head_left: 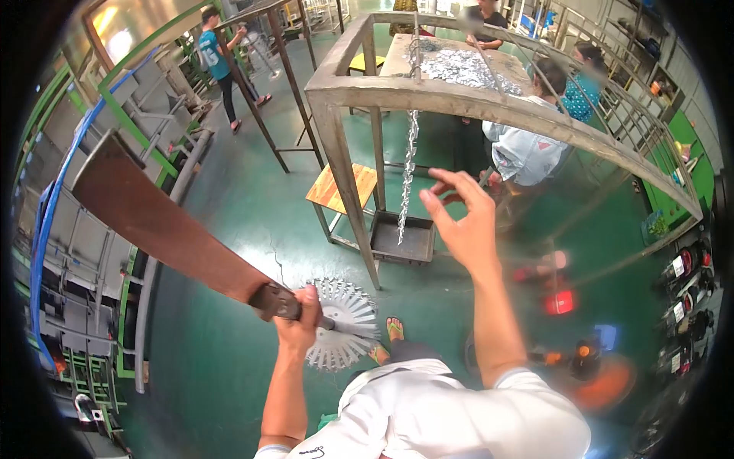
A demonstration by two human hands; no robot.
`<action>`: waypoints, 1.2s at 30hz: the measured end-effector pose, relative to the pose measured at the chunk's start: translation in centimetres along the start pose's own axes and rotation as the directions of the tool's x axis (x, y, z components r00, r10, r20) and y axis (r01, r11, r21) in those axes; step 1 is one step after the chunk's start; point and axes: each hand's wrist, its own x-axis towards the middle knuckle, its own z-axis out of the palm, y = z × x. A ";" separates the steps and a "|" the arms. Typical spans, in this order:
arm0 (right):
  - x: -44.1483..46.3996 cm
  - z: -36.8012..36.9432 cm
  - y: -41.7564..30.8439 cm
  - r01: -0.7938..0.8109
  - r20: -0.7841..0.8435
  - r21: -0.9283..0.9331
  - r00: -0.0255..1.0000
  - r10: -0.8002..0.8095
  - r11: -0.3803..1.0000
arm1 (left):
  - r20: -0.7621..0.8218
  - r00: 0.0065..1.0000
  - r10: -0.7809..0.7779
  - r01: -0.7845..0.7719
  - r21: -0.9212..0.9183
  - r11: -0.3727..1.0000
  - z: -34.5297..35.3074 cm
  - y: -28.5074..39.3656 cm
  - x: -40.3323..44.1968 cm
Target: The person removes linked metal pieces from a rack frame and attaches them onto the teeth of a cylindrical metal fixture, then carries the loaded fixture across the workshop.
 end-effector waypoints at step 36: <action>1.9 26.8 1.2 -0.244 0.215 0.064 0.950 0.225 0.968 | -0.032 0.978 0.204 -0.206 -0.219 0.954 -17.0 -0.6 34.5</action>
